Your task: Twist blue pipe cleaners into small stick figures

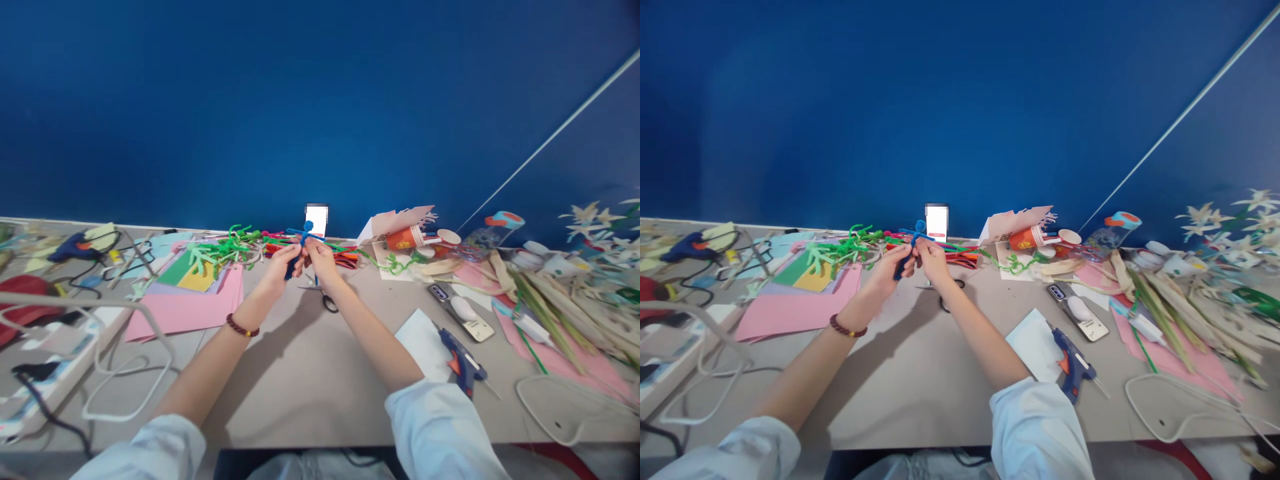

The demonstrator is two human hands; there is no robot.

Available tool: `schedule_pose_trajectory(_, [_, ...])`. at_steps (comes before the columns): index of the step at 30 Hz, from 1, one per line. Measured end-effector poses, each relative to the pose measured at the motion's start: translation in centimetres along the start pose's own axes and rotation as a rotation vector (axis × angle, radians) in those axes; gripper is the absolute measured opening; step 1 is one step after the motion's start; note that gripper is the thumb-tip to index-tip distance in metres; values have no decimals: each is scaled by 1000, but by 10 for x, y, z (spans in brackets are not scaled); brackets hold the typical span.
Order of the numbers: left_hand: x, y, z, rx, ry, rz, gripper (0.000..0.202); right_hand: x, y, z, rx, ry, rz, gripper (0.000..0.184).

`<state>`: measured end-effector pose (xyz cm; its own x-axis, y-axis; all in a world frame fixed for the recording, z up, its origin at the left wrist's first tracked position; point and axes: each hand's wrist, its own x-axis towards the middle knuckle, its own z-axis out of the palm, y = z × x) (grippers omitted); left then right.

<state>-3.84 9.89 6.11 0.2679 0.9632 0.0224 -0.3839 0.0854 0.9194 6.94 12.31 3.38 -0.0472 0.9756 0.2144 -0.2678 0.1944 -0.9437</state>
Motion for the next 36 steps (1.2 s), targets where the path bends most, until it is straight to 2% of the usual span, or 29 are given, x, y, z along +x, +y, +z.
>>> schedule_pose_trajectory(6, [-1,8,-2,-201,-132,-177,21,-3,-16,-2,136,-88,56,40])
schedule_pose_trajectory(9, [-1,9,-1,-162,-122,-203,24,-4,-21,-2,137,-87,87,38])
schedule_pose_trajectory(11, [0,7,-1,-16,-44,-106,26,-3,-20,-3,107,-44,94,37])
schedule_pose_trajectory(16, [0,-1,-1,429,214,280,20,-3,-17,-3,-84,82,7,37])
schedule_pose_trajectory(19, [-2,-4,-2,619,255,391,21,-5,-21,-3,-168,111,-46,39])
schedule_pose_trajectory(22, [-4,-4,-2,679,232,410,21,-5,-23,-2,-161,72,-47,40])
schedule_pose_trajectory(27, [-3,0,2,494,124,331,31,-2,-18,-3,8,22,15,40])
schedule_pose_trajectory(33, [-1,4,2,57,-22,39,27,-3,-18,1,226,-68,151,41])
schedule_pose_trajectory(36, [-3,7,0,-117,-98,-123,25,-5,-19,3,257,-50,192,42])
